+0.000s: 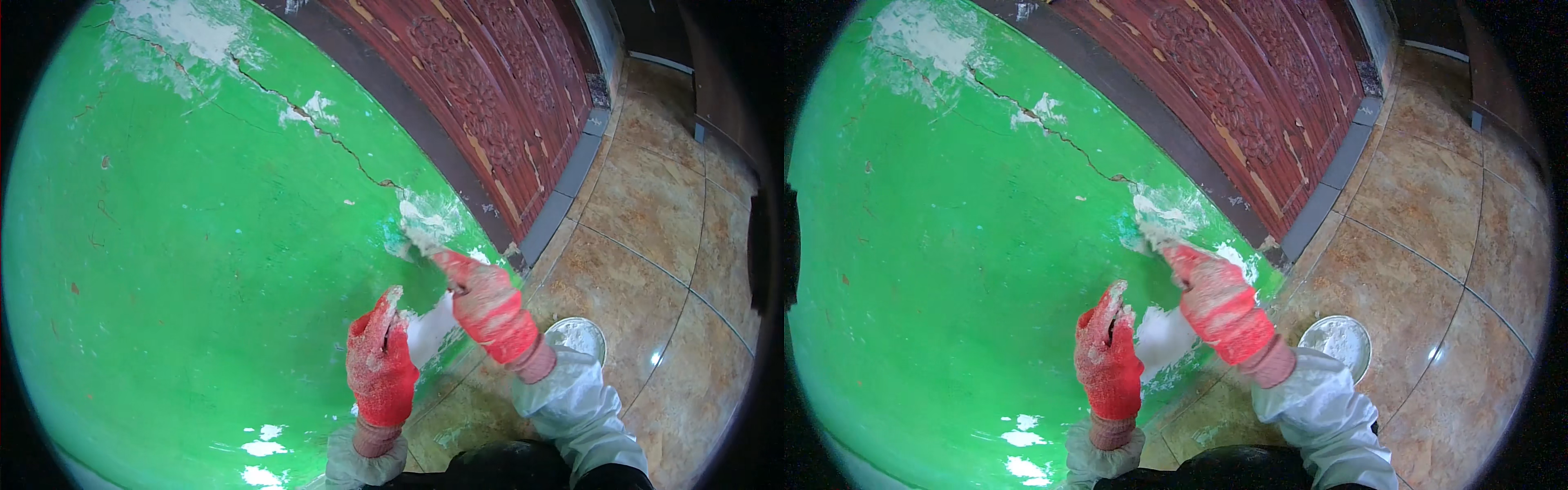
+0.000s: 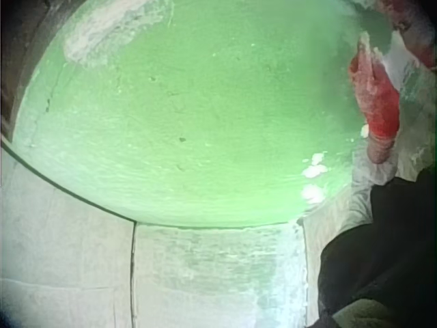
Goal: The person applies white putty to a green wall using a putty knife. They scoop the putty from a small plastic container on the tiled floor and spread it over cracks and damaged areas of the wall surface.
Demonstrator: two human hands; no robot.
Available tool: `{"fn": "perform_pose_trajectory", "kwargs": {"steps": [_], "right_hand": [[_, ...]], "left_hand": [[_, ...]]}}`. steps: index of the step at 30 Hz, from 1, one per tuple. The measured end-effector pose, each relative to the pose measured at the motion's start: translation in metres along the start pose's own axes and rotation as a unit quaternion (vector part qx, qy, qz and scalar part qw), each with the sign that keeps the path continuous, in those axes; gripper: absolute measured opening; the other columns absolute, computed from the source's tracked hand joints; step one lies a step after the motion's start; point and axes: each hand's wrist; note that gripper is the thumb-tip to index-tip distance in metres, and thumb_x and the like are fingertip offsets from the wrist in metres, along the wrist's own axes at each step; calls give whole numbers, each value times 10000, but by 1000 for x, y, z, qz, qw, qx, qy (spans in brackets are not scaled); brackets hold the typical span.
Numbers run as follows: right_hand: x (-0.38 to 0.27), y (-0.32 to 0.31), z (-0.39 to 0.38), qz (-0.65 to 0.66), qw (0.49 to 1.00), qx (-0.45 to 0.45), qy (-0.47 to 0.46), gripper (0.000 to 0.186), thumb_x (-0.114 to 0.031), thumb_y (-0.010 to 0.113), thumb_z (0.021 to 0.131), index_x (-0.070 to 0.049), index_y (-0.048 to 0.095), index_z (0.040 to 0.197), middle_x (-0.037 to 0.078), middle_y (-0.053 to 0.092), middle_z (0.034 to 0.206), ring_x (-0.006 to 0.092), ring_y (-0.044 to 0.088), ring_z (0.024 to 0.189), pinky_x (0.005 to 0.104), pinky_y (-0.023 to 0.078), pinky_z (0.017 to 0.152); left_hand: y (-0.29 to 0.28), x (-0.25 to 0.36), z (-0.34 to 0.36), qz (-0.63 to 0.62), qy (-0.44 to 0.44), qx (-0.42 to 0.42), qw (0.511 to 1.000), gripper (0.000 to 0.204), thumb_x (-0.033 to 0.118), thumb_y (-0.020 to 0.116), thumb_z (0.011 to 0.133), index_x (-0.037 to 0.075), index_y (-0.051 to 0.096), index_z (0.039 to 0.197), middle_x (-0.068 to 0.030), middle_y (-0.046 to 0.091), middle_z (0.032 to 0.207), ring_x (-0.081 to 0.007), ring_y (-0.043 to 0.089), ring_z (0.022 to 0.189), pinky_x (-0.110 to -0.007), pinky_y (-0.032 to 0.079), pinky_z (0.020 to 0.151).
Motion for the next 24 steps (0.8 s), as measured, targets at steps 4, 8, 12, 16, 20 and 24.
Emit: {"fn": "perform_pose_trajectory", "kwargs": {"steps": [4, 8, 12, 16, 20, 24], "right_hand": [[1, -3, 0, -26, 993, 54, -106, 487, 65, 481, 754, -104, 591, 1197, 148, 600, 1175, 258, 622, 1003, 308, 492, 854], [-12, -10, 7, -23, 997, -6, -67, 379, 7, 507, 809, -111, 630, 1148, 158, 658, 1007, 212, 652, 848, 304, 508, 773], [-31, -25, 17, 115, 991, 56, 48, 363, -19, 543, 812, -85, 625, 1160, 149, 664, 935, 180, 642, 785, 271, 491, 728], [-42, -21, 30, 94, 993, 75, -2, 395, 29, 551, 784, -78, 629, 1156, 107, 667, 880, 122, 604, 762, 279, 484, 688], [-42, 8, 31, 37, 988, 143, -50, 430, 55, 523, 788, -70, 596, 1193, 155, 661, 929, 203, 647, 782, 282, 504, 713], [-30, 40, 31, -123, 985, 79, -89, 428, -118, 528, 852, -62, 510, 1277, 188, 552, 1234, 315, 575, 1069, 394, 448, 937]], "left_hand": [[-3, -1, 0, 85, 119, 5, 989, 302, 38, 563, 860, 17, 609, 1158, -138, 597, 1082, -208, 564, 968, -296, 464, 831], [-5, -1, 0, 30, 50, 15, 998, 295, -45, 595, 771, 10, 601, 1061, -132, 595, 1169, -307, 577, 948, -377, 479, 783], [-7, -2, 2, 59, 129, 21, 990, 275, -40, 597, 782, 13, 603, 1051, -126, 598, 1167, -310, 575, 958, -379, 474, 795], [-10, -4, 2, 37, 102, 37, 993, 275, -7, 583, 826, 13, 602, 1100, -132, 593, 1129, -257, 567, 983, -336, 465, 818], [-11, -11, -1, -77, -10, 49, 996, 295, 25, 563, 871, 18, 603, 1163, -132, 580, 1090, -203, 560, 995, -290, 460, 832], [-12, -21, -1, -90, -20, 56, 994, 294, 20, 560, 873, 14, 602, 1164, -127, 574, 1088, -195, 556, 1000, -289, 457, 837]]}}
Point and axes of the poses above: each hand's wrist, its own z-axis towards the middle knuckle, its own y-axis out of the palm, x = y × z
